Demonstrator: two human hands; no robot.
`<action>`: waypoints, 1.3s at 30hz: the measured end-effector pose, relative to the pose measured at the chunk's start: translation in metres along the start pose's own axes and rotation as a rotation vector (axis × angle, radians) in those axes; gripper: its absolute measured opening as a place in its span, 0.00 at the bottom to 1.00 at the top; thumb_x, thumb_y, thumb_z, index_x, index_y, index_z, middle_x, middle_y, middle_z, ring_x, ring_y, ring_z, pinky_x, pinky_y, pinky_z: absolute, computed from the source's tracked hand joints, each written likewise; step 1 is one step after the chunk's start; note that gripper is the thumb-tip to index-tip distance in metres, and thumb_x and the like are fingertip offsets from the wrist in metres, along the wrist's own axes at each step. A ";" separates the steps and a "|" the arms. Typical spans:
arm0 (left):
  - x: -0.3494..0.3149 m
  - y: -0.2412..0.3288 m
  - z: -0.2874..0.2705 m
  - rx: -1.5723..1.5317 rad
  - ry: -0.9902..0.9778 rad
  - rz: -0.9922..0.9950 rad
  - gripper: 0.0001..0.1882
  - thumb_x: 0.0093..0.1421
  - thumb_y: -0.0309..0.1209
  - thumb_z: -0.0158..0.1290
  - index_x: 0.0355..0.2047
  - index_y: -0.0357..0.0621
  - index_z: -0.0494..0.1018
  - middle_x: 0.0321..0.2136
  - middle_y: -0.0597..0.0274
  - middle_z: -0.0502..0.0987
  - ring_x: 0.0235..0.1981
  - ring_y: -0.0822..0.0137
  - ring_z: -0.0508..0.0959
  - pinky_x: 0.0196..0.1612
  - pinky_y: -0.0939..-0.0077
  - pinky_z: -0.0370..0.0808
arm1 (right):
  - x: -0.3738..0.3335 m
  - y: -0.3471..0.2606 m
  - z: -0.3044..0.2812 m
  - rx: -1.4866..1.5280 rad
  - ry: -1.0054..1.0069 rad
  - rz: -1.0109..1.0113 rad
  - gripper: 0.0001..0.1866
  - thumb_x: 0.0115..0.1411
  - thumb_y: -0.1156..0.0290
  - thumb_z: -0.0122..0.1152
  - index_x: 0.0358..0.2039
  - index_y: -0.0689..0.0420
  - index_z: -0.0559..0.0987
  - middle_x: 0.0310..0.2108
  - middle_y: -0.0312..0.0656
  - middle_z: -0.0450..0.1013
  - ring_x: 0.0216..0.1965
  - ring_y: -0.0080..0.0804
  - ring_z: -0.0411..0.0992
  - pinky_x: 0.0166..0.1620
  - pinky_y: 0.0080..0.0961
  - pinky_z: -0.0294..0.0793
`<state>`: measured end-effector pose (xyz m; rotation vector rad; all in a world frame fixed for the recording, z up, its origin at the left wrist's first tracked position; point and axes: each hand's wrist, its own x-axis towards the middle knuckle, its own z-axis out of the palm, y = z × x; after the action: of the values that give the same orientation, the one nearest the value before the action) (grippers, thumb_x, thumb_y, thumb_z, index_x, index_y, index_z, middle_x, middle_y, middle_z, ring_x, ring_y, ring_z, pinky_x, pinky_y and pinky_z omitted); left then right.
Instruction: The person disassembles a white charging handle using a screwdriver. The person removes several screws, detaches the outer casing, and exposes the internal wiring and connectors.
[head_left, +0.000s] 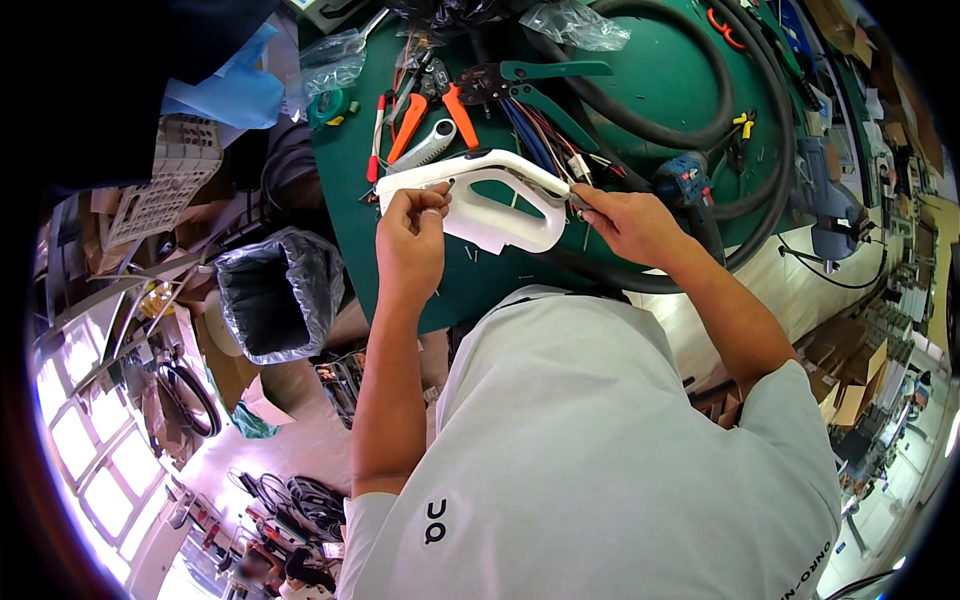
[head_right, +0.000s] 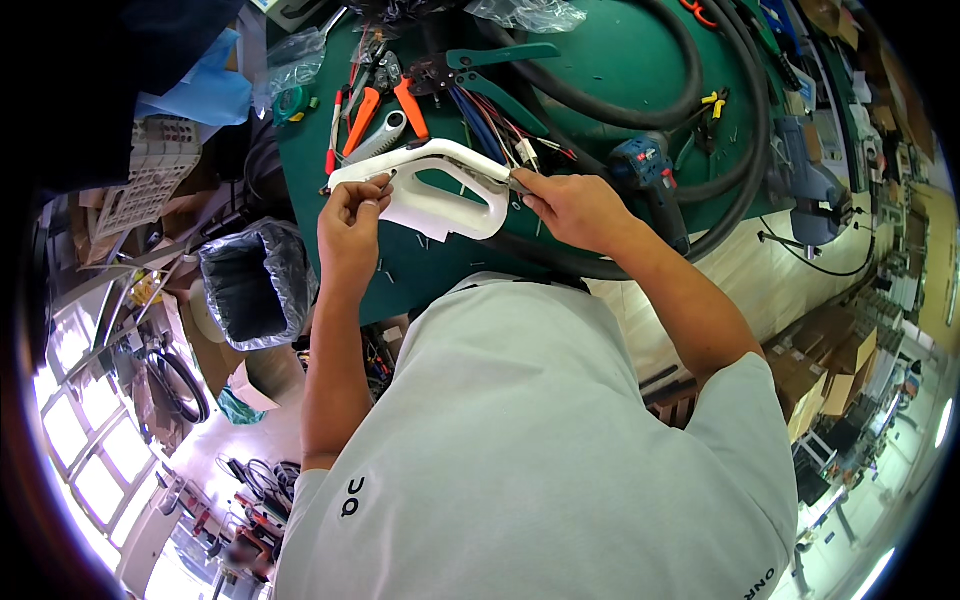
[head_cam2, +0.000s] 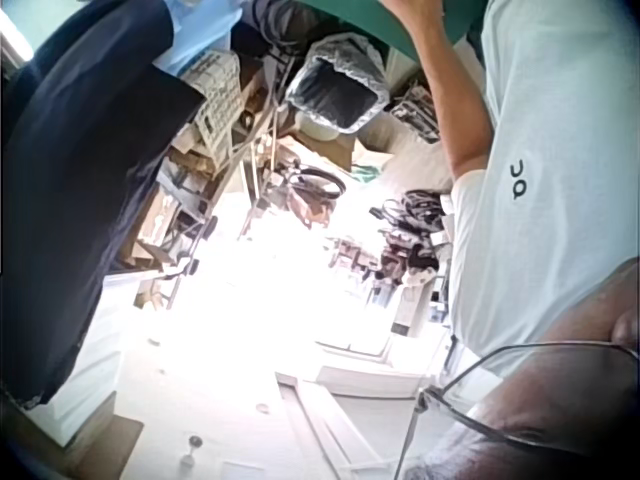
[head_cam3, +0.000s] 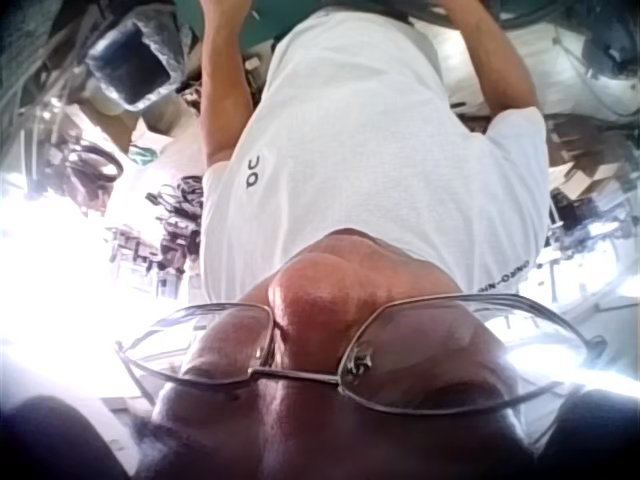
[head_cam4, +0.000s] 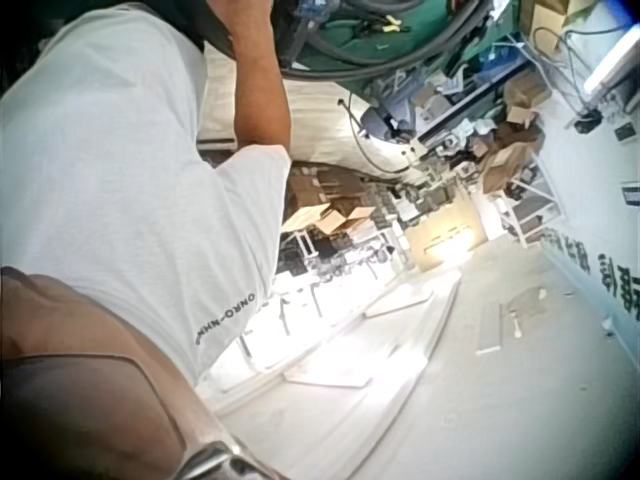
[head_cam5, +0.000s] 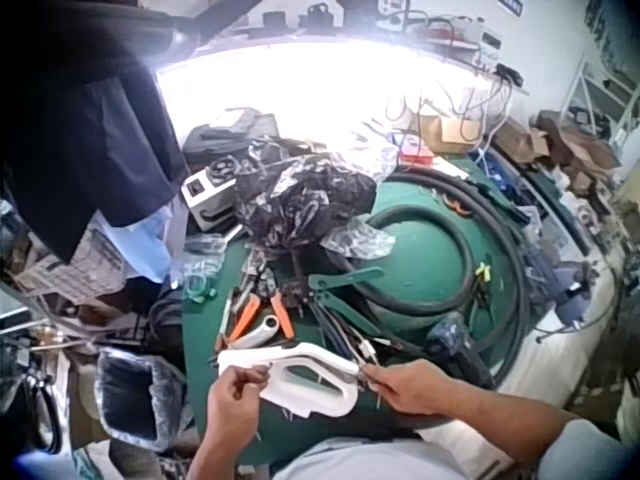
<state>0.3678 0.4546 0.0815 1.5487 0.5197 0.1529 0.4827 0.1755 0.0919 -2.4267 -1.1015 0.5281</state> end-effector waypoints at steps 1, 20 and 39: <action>0.000 0.001 0.000 0.002 -0.001 -0.005 0.06 0.64 0.18 0.44 0.38 0.30 0.70 0.47 0.45 0.79 0.46 0.65 0.79 0.54 0.74 0.73 | 0.000 0.001 -0.001 -0.008 0.001 -0.014 0.21 0.64 0.70 0.58 0.58 0.51 0.73 0.37 0.43 0.80 0.34 0.47 0.78 0.36 0.36 0.77; 0.004 0.003 -0.004 0.011 -0.016 -0.019 0.06 0.63 0.18 0.44 0.38 0.30 0.70 0.47 0.45 0.79 0.46 0.64 0.80 0.53 0.74 0.74 | 0.010 0.004 -0.017 -0.057 -0.070 -0.067 0.22 0.64 0.70 0.57 0.59 0.48 0.72 0.28 0.42 0.77 0.27 0.44 0.76 0.31 0.37 0.74; 0.015 0.007 0.007 0.161 0.024 0.000 0.07 0.62 0.20 0.45 0.37 0.31 0.73 0.42 0.48 0.82 0.40 0.66 0.82 0.47 0.74 0.76 | 0.002 0.008 0.002 -0.028 0.057 -0.088 0.19 0.65 0.66 0.56 0.57 0.49 0.72 0.26 0.44 0.77 0.26 0.47 0.76 0.28 0.41 0.73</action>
<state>0.3855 0.4550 0.0849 1.7057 0.5623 0.1324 0.4884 0.1728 0.0856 -2.3895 -1.1929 0.4158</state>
